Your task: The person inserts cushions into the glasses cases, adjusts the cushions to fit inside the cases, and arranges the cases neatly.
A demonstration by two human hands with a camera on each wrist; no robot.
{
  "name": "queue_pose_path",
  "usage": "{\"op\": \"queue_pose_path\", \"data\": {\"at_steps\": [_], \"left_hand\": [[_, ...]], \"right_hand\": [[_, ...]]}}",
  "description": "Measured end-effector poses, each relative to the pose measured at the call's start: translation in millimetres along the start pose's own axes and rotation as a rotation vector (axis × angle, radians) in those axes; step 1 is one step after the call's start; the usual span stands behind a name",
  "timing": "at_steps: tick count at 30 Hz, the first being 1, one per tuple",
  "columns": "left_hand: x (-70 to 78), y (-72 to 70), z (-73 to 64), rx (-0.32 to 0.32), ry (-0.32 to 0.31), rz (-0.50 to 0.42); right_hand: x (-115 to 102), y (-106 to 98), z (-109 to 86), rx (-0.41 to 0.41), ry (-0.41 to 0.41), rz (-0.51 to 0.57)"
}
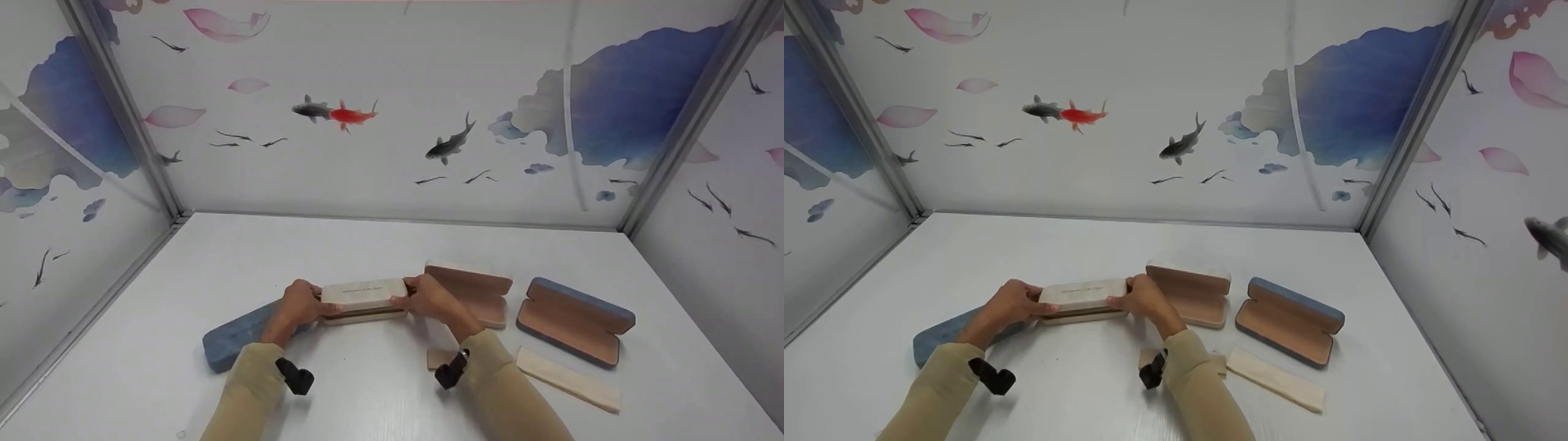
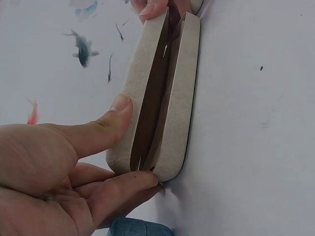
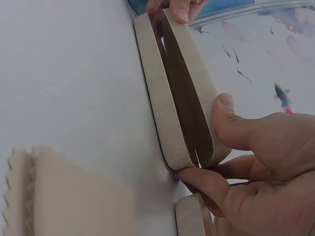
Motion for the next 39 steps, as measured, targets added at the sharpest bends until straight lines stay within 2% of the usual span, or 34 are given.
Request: {"op": "queue_pose_path", "data": {"at_steps": [9, 19, 29, 39], "left_hand": [[-1.2, 0.9, 0.6, -0.015, -0.006, -0.048], [-3.1, 4.8, -0.3, 0.003, 0.001, -0.022], [-4.4, 8.8, -1.4, 0.023, 0.002, -0.030], [-4.8, 10.5, -3.6, 0.051, 0.065, -0.054]], "right_hand": [[-3, 0, -2.3, 0.023, 0.024, 0.004], [-2, 4, -2.7, 0.040, 0.038, 0.009], [-1, 8, -0.5, 0.062, 0.070, -0.053], [-2, 7, -1.0, 0.051, 0.044, -0.051]]}}
Point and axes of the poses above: each hand's wrist, its own z-axis towards the middle knuckle, its own y-axis out of the palm, x = y × z, the point moved 1 cm from there along z, towards the middle knuckle, and after that the axes turned 2 degrees about z, right-handed, at the moved point
